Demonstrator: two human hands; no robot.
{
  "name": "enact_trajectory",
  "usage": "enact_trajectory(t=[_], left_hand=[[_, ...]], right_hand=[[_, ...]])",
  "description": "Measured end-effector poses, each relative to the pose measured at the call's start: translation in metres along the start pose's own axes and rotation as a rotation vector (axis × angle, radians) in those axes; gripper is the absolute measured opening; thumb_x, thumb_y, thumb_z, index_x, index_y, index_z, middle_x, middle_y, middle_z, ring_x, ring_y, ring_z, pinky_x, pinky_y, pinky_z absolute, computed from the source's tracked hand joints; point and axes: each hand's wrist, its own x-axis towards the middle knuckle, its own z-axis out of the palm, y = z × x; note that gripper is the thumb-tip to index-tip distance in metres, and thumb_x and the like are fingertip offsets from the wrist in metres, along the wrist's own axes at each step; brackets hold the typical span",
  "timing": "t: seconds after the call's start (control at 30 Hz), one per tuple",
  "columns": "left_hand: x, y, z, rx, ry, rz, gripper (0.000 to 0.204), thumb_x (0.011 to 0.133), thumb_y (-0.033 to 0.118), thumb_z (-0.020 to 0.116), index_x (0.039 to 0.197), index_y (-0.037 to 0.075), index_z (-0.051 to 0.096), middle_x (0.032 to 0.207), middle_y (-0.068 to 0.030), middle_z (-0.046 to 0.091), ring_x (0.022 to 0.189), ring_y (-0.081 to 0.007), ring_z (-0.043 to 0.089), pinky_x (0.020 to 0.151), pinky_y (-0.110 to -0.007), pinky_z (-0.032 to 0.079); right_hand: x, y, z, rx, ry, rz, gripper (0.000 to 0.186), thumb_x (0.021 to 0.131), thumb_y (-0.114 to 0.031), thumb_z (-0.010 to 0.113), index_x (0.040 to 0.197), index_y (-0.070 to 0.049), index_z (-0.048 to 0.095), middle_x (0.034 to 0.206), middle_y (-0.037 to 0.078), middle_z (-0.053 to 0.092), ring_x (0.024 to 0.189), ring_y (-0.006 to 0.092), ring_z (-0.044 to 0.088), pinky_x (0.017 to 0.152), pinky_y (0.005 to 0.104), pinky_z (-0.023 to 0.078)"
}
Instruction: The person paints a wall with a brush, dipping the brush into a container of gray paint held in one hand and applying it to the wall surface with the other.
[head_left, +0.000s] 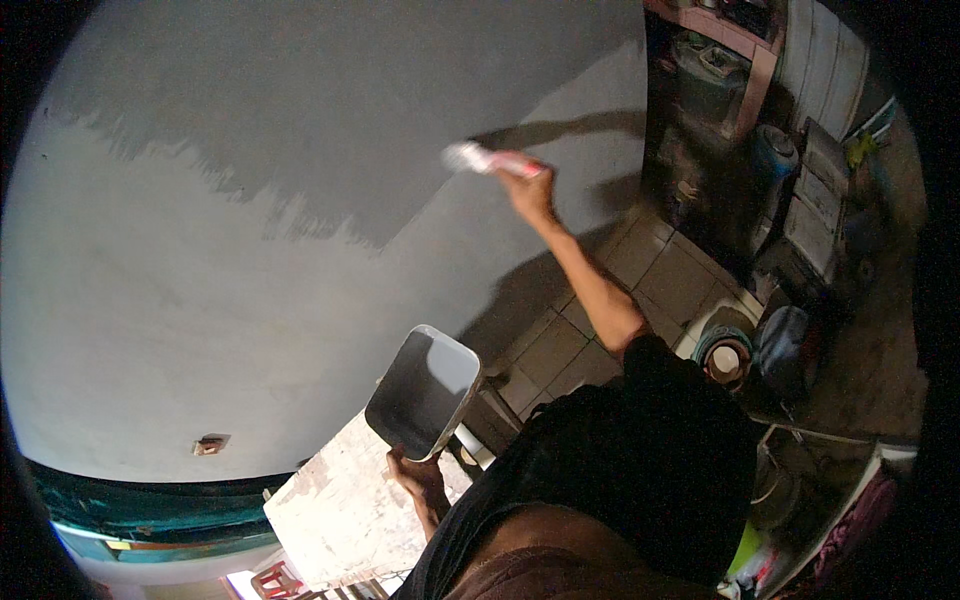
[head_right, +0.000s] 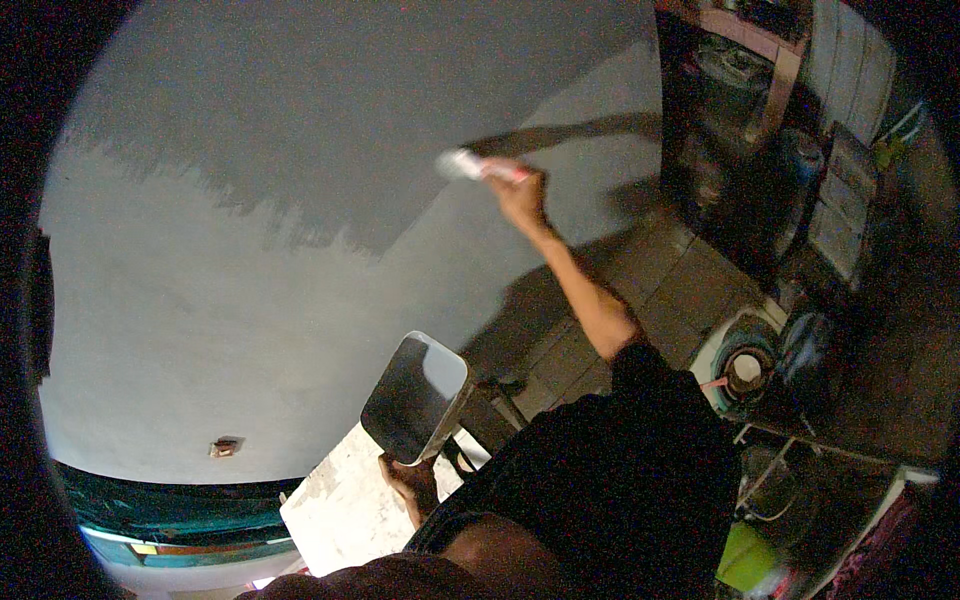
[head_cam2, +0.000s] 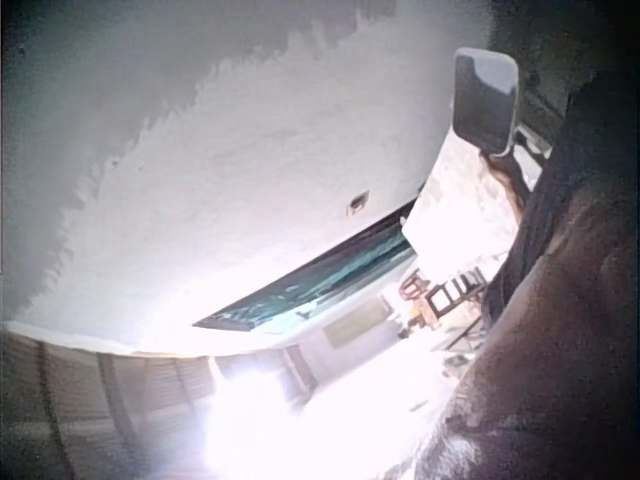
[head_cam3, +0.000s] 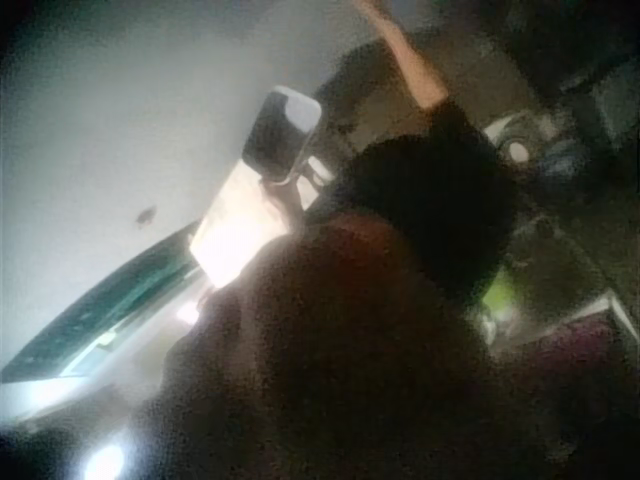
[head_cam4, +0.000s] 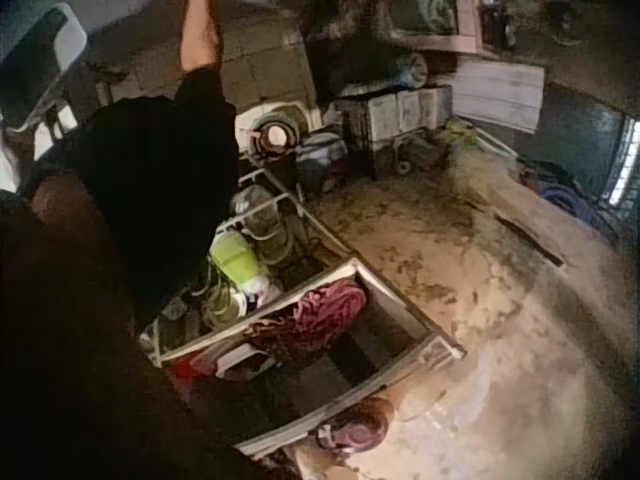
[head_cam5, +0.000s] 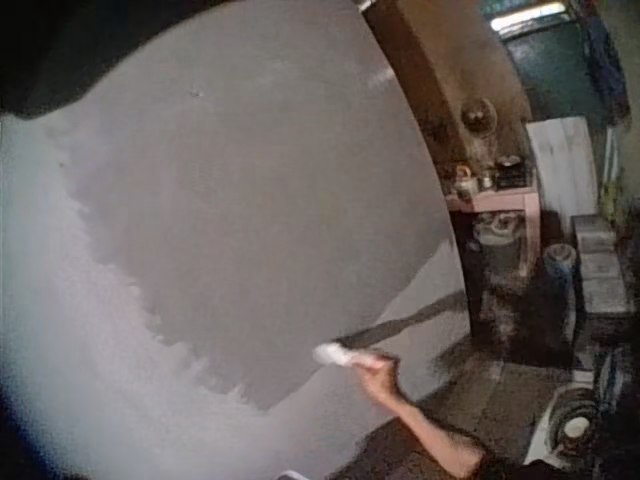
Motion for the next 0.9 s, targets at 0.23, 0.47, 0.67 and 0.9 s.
enact_trajectory(t=[0.23,0.47,0.67,0.9], left_hand=[[-0.003,0.001,0.013,0.023,-0.082,0.028,0.052,0.087,0.041,0.045,0.123,0.002,0.051,0.124,-0.0164,0.057,0.113,-0.0339,0.055,0.090,-0.058,0.045],[0.005,-0.001,0.007,-0.033,-0.105,-0.039,0.054,0.089,0.039,0.042,0.125,0.000,0.051,0.127,-0.0173,0.055,0.115,-0.0354,0.053,0.090,-0.059,0.047],[-0.002,0.000,0.016,-0.048,-0.116,0.009,0.054,0.089,0.041,0.040,0.128,0.005,0.050,0.129,-0.0154,0.055,0.116,-0.0354,0.053,0.090,-0.057,0.047],[0.013,-0.012,0.009,-0.072,-0.200,-0.060,0.052,0.092,0.041,0.038,0.126,0.004,0.051,0.126,-0.0138,0.057,0.113,-0.0339,0.056,0.091,-0.055,0.045]], right_hand=[[0.038,0.008,-0.010,-0.282,0.423,-0.154,0.009,0.077,-0.002,0.073,0.085,-0.002,0.069,0.086,0.010,0.070,0.078,0.0222,0.067,0.073,0.0338,0.051],[-0.088,-0.063,0.082,0.071,-0.285,-0.177,0.016,0.081,-0.008,0.073,0.096,-0.005,0.070,0.096,0.010,0.072,0.083,0.0206,0.069,0.072,0.0333,0.054],[-0.010,-0.040,0.044,0.092,-0.282,-0.177,0.017,0.080,-0.008,0.075,0.095,-0.002,0.071,0.093,0.011,0.072,0.086,0.0171,0.069,0.078,0.0328,0.056],[0.081,0.000,-0.066,-0.034,0.368,-0.030,0.012,0.079,0.003,0.071,0.091,0.003,0.070,0.094,0.008,0.070,0.085,0.0145,0.065,0.077,0.0287,0.052]])
